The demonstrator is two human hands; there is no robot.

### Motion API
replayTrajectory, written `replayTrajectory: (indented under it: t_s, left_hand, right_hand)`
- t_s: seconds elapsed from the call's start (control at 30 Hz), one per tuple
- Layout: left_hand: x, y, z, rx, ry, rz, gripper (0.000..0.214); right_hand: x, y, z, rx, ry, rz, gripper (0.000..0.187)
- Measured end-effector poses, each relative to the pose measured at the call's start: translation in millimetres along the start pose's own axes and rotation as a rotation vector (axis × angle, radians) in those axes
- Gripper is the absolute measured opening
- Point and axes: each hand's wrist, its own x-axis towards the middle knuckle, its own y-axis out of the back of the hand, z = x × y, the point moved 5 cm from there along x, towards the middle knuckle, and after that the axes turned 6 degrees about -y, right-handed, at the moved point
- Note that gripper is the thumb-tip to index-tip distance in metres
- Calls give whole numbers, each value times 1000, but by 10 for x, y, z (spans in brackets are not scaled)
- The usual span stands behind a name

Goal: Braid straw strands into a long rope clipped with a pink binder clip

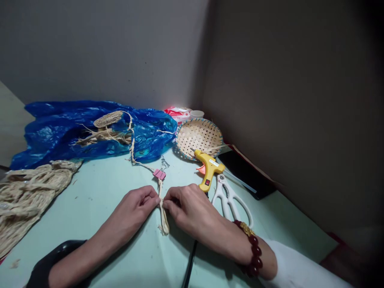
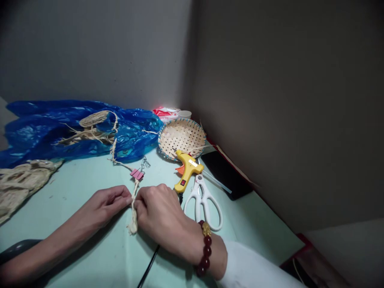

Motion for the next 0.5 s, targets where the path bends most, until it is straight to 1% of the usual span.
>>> replayTrajectory:
  t_s: [0.13,0.2,0.33,0.43,0.5]
  left_hand:
    - [-11,-4,62,51,-8,51,23]
    - [-25,-17,81,22,9,76,22]
    - [-79,-74,12,-224,103,49,23]
    - [-124,-129,-79,-426,170,12,26]
    - [-144,-157,-112,-530,189,10,30]
  right_hand:
    - [-103,1,-111,-166,56,93,23]
    - [-154,-41,-174,-226,128,111,19]
    - [-268,-167,-286,-430,357,127,10]
    - [-351,-282,-327,-629,536,141,16]
    - [-390,-327,-347,-705,631,169,19]
